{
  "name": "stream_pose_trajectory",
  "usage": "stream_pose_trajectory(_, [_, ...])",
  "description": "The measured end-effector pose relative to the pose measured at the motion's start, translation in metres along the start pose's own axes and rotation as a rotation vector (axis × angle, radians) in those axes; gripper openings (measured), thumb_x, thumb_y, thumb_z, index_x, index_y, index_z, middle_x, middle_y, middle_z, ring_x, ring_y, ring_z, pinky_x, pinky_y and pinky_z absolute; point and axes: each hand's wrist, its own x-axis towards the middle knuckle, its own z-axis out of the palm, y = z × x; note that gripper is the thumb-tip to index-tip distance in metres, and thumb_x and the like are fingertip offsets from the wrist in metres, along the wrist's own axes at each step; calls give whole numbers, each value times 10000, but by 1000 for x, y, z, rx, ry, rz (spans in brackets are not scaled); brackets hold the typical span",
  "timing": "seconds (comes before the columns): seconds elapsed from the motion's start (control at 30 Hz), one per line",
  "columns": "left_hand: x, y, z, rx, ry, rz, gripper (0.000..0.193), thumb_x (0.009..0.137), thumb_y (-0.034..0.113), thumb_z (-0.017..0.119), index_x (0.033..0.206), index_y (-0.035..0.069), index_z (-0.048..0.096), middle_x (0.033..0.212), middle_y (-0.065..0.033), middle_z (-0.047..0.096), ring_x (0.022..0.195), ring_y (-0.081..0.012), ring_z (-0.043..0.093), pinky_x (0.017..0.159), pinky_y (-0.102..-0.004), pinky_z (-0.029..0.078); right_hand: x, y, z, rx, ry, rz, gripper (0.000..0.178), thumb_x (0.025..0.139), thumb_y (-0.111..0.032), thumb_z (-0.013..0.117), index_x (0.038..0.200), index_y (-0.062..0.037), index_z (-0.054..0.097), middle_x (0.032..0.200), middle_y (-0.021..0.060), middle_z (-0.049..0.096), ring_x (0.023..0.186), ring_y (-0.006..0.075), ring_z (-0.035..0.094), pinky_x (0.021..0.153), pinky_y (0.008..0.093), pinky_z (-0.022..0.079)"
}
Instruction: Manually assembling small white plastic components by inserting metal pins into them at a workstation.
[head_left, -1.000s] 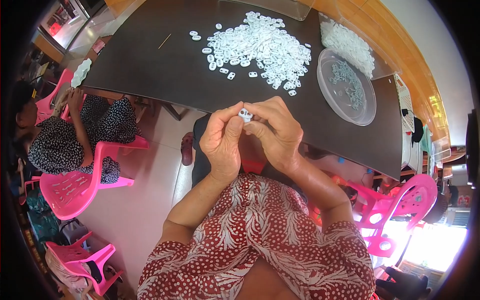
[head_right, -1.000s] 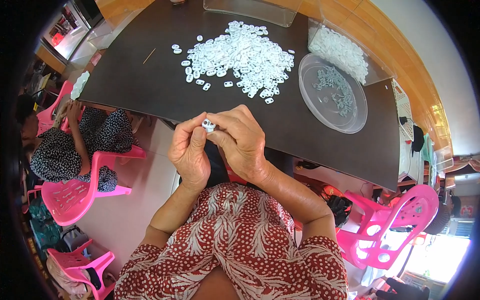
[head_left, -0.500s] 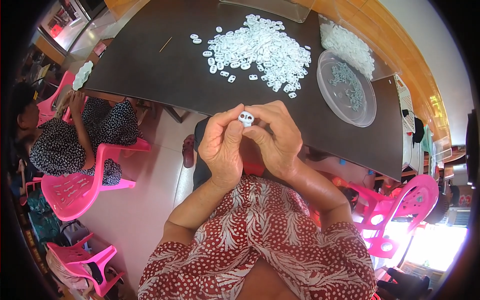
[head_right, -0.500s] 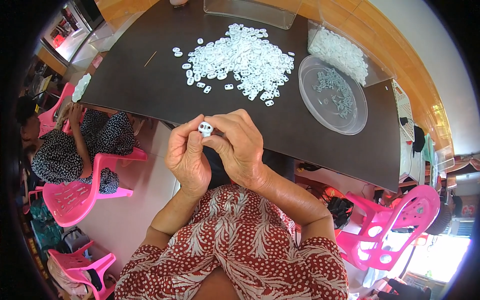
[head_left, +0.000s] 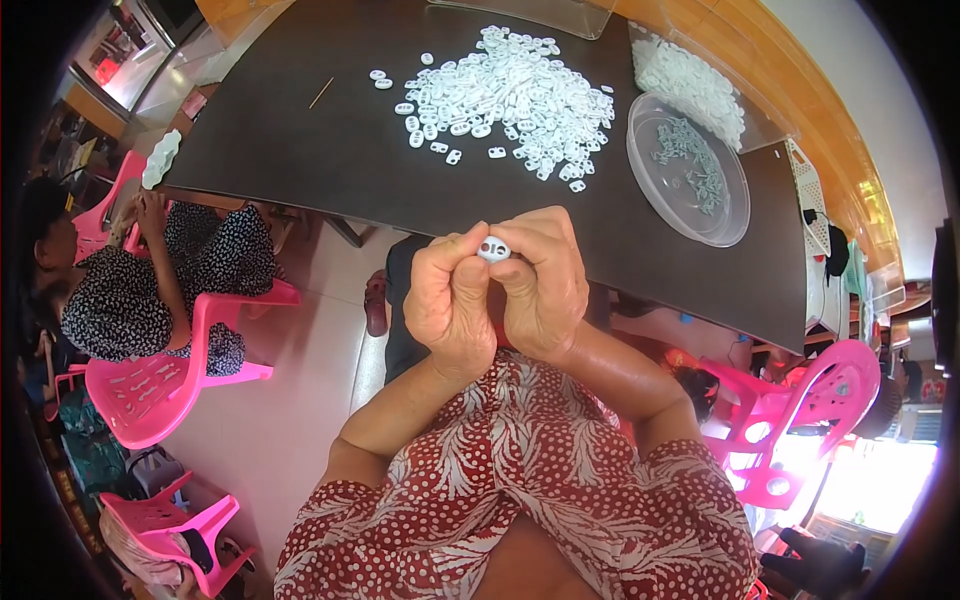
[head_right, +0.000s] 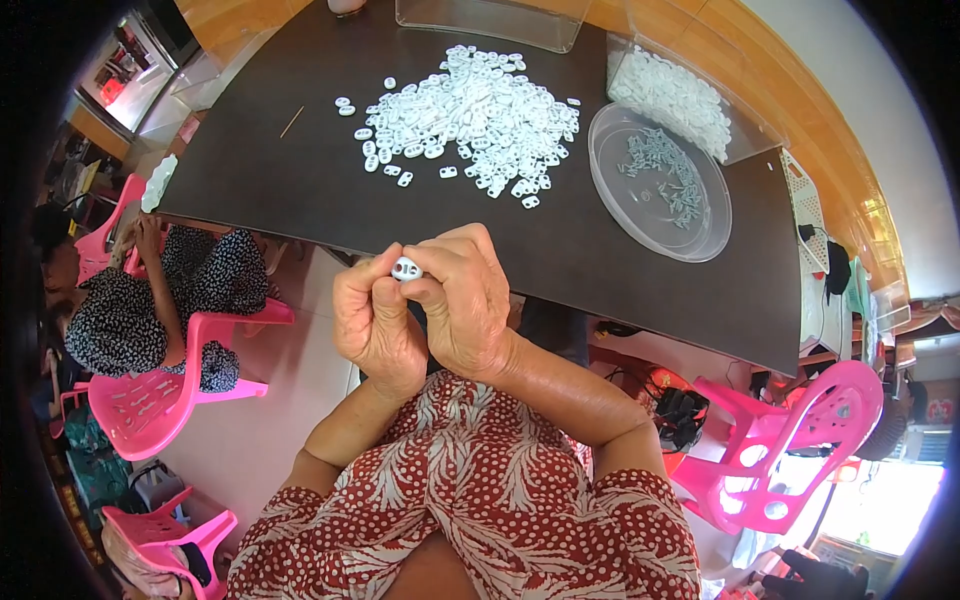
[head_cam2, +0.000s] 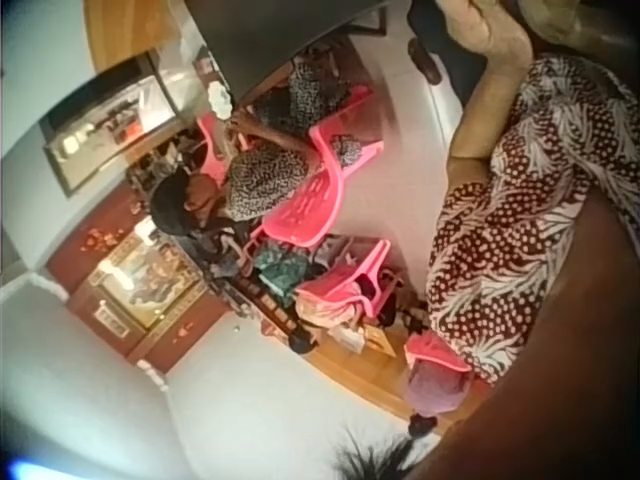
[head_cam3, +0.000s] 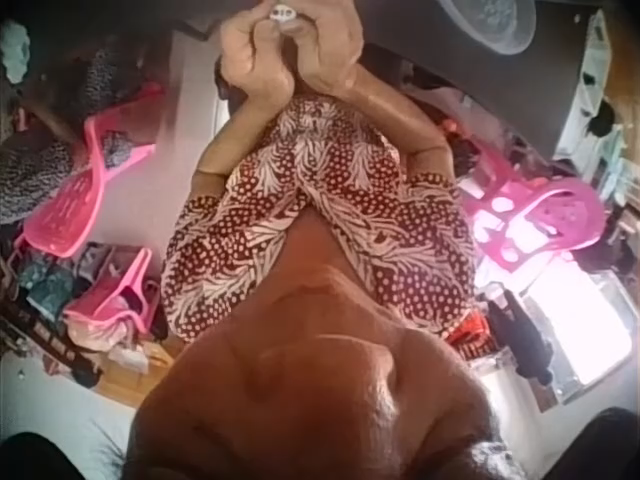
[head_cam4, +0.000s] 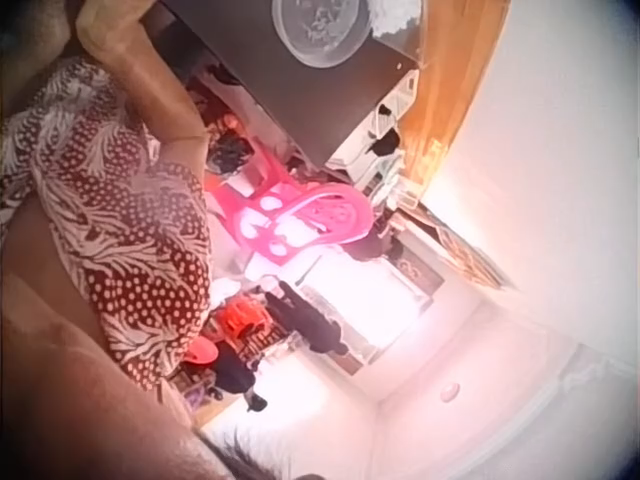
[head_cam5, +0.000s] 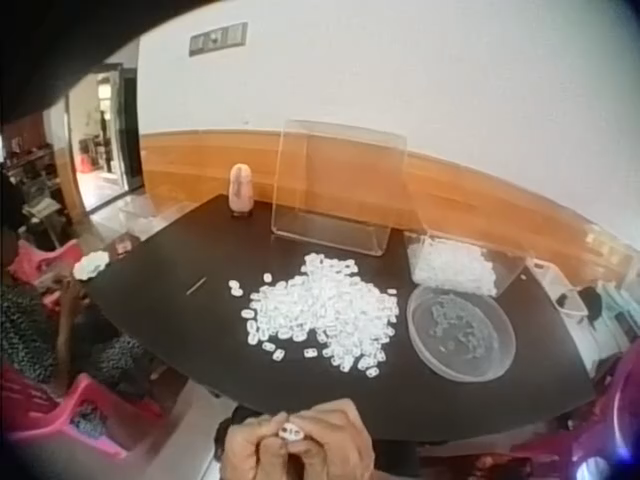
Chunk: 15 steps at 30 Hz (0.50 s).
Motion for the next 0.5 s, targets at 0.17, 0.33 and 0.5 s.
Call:
stream_pose_trajectory(0.17, [-1, -6, 2, 97, 18, 103, 234, 944, 173, 528, 1031, -44, 548, 881, -61, 555, 764, -94, 491, 699, -227, 416, -4, 4, 4, -12, 13, -32, 263, 791, -87, 668, 1006, 15, 555, 820, 110, 573, 701, 257, 540, 596, 332, 452])
stream_pose_trajectory(0.33, [-1, -9, 2, 173, 7, 154, 239, 953, 183, 509, 1035, -41, 531, 848, -60, 545, 739, -94, 483, 663, -226, 410, -5, 6, 5, -2, 11, -32, 252, 803, -95, 659, 1001, 11, 545, 792, 104, 560, 673, 253, 530, 576, 333, 442])
stream_pose_trajectory(0.5, [1, -14, 2, 147, -8, 107, 244, 956, 197, 503, 1025, -36, 523, 812, -44, 527, 702, -85, 466, 622, -224, 399, -5, 14, 7, 36, 16, -17, 234, 818, -91, 649, 1000, 9, 540, 769, 99, 550, 656, 247, 520, 559, 329, 433])
